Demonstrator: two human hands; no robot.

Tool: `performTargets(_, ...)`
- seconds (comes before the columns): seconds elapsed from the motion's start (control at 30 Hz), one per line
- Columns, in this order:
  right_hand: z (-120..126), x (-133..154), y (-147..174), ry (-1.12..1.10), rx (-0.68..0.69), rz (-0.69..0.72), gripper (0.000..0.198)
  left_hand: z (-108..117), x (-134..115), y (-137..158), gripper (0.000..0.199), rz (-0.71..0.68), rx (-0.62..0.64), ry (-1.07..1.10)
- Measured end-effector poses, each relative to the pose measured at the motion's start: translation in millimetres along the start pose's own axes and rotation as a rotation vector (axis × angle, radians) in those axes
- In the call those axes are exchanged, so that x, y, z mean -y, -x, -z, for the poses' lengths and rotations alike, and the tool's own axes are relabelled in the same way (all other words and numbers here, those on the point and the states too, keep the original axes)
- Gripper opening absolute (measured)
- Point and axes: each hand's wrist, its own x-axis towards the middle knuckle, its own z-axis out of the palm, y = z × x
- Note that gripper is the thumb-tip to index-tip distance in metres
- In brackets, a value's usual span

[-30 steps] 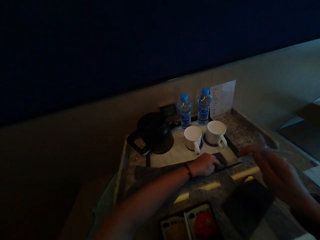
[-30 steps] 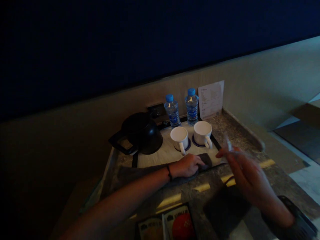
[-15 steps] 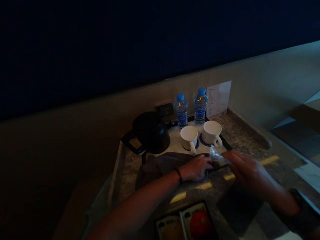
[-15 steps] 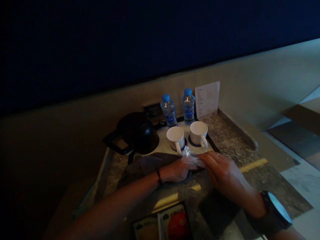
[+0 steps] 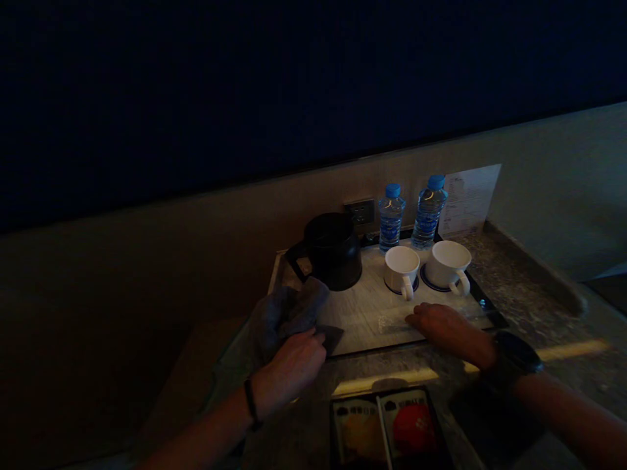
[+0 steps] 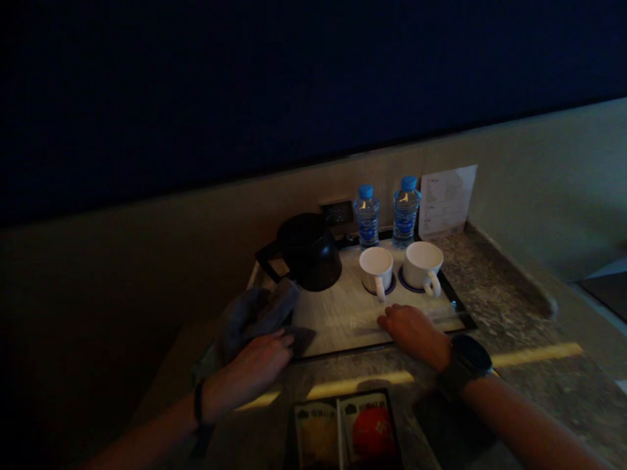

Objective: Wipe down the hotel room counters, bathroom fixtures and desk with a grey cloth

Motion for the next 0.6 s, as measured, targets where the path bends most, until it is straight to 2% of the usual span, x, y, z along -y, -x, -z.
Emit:
performTargets(0.1, -12.0, -8.8, 4.0, -0.034, -0.007, 0.001, 0.033, 11.9, -5.6, 21.7, 0.036, 0.173, 0.020, -0.071)
performTargets(0.2, -21.9, -13.9, 9.5, -0.098, -0.076, -0.018, 0.035, 22.2, -9.6, 30.6, 0.043, 0.389, 0.047, -0.076)
performTargets(0.27, -20.0, -5.8, 16.2, -0.147, -0.138, -0.061, 0.041, 19.1, -9.9, 35.8, 0.049, 0.421, 0.008, 0.035)
performTargets(0.33, -8.8, 14.3, 26.9, -0.245, -0.143, -0.052, 0.047, 8.0, -11.0, 42.0, 0.052, 0.394, -0.080, 0.151)
performTargets(0.4, 8.1, 43.0, 40.2, -0.384, -0.027, 0.021, 0.056, -5.5, -13.7, 48.5, 0.049, 0.372, -0.197, 0.170)
performTargets(0.47, 23.4, 72.7, 52.3, -0.478, 0.183, 0.084, 0.077, -15.7, -16.7, 54.1, 0.045, 0.355, -0.276, 0.106)
performTargets(0.53, 30.4, 96.1, 59.5, -0.475, 0.336, 0.095, 0.092, -19.7, -18.2, 58.8, 0.045, 0.357, -0.266, 0.014)
performTargets(0.6, 26.5, 109.3, 61.8, -0.424, 0.375, 0.086, 0.096, -16.7, -17.9, 61.8, 0.040, 0.387, -0.148, -0.042)
